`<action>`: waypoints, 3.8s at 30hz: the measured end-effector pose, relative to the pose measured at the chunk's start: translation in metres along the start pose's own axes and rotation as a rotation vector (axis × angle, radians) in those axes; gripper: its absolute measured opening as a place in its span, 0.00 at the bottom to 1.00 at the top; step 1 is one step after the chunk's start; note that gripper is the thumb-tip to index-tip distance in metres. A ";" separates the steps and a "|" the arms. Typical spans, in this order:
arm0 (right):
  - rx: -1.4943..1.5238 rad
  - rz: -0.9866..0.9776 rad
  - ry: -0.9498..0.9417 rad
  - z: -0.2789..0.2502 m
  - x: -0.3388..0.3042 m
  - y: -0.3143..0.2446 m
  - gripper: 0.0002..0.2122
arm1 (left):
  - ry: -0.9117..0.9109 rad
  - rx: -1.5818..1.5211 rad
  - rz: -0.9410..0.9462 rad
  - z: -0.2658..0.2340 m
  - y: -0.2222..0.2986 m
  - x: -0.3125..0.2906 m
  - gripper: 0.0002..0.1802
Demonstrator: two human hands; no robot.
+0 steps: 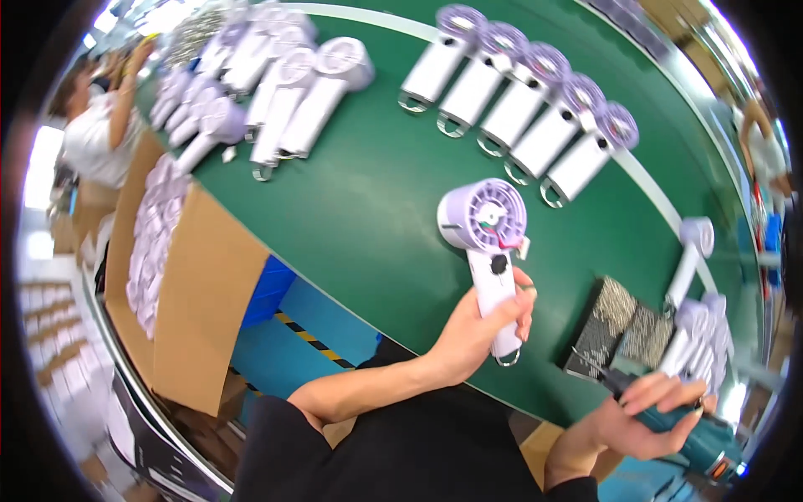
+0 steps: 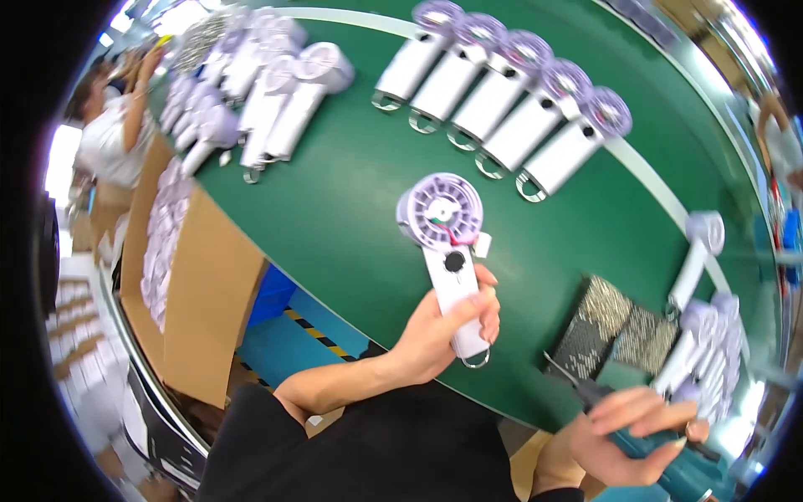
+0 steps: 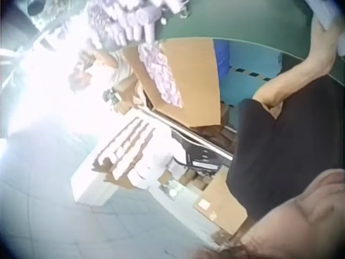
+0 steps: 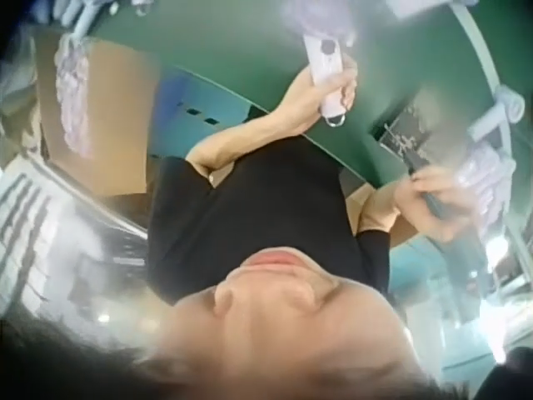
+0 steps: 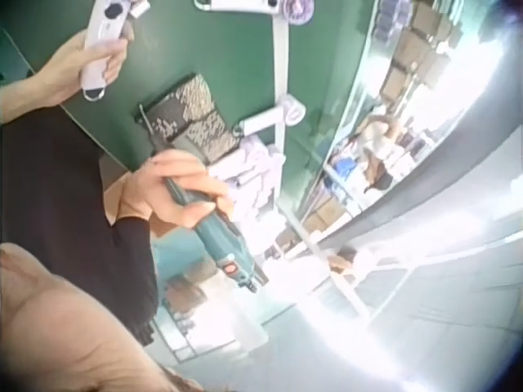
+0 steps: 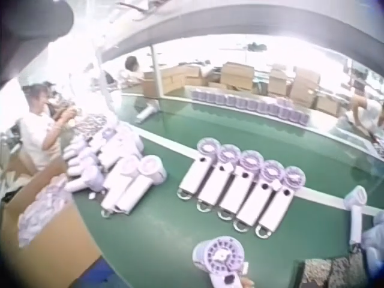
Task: The person assembles handheld portable fans by placing internal components such as circuit boards and battery compartments into a fan casing, then securing the casing with screws using an electric screwdriver.
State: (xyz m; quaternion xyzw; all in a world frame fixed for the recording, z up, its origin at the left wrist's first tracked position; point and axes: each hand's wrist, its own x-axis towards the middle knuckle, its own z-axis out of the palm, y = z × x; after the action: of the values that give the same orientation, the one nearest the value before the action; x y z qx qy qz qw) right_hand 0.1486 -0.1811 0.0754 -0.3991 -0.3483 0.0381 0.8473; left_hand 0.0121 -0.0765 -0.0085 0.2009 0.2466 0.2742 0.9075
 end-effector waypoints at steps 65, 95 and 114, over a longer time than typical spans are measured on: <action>0.068 0.033 0.043 0.012 0.004 -0.003 0.11 | 0.089 0.197 0.194 0.002 0.008 0.003 0.29; 0.017 0.292 -0.403 0.017 -0.006 0.033 0.16 | -0.041 0.296 0.118 -0.008 -0.012 0.018 0.34; 0.022 0.032 -0.461 0.025 -0.028 0.050 0.13 | -0.025 0.257 0.140 -0.009 -0.013 0.016 0.35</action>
State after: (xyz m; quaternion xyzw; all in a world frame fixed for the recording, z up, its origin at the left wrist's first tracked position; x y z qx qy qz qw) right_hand 0.1226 -0.1405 0.0351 -0.3762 -0.5258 0.1455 0.7489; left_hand 0.0241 -0.0743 -0.0276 0.3357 0.2538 0.3006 0.8559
